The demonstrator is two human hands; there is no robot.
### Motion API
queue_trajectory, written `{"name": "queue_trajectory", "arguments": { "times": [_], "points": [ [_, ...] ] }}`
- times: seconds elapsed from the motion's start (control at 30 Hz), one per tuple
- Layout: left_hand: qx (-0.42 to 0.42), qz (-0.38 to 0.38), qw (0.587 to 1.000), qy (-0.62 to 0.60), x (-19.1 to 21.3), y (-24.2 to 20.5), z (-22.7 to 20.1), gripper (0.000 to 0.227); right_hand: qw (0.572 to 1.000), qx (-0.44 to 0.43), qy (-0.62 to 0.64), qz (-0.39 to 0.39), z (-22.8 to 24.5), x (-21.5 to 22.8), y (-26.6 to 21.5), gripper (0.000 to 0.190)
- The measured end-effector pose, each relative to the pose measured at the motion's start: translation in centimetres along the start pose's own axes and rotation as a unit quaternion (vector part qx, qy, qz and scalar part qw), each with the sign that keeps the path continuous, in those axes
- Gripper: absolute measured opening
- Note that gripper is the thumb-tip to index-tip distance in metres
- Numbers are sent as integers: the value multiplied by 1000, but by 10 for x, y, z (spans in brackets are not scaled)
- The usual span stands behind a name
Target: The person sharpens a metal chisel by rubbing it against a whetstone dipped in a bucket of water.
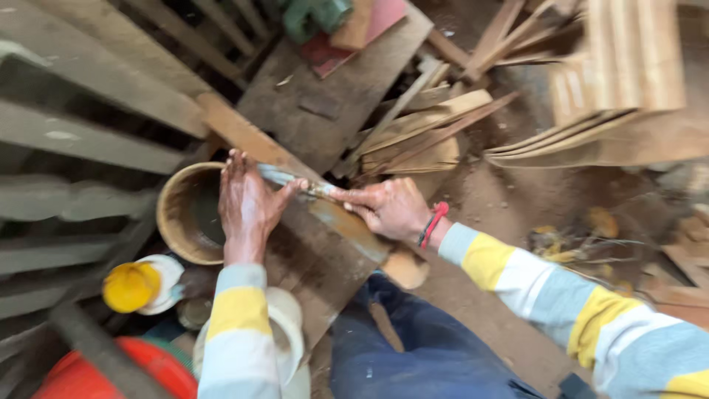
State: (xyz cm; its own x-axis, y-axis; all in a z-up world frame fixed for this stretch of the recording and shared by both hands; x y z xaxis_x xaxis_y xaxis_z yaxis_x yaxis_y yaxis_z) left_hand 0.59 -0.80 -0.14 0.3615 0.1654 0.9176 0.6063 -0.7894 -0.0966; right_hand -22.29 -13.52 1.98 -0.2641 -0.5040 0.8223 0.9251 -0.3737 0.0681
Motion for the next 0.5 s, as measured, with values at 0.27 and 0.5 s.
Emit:
{"name": "queue_trajectory", "arguments": {
  "times": [0.27, 0.5],
  "points": [
    [9, 23, 999, -35, -19, -162, -166, 127, 905, -275, -125, 300, -2, 78, -219, 49],
    [58, 37, 997, -29, 3, -6, -10, 132, 992, -81, -54, 81, -8, -4, -8, 34]
  ]
}}
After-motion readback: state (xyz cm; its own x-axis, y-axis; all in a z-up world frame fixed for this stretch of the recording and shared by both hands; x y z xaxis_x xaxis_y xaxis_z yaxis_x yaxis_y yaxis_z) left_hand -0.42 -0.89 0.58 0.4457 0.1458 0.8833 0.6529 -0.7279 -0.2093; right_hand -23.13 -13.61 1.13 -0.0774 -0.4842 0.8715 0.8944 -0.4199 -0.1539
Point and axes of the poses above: each hand's wrist, its own y-axis towards the middle knuckle, its own x-axis out of the back of the hand, z = x × y, the point moved 1 cm from there along y, towards the middle knuckle, and after that the axes turned 3 degrees about -z, right-handed, at the moved point
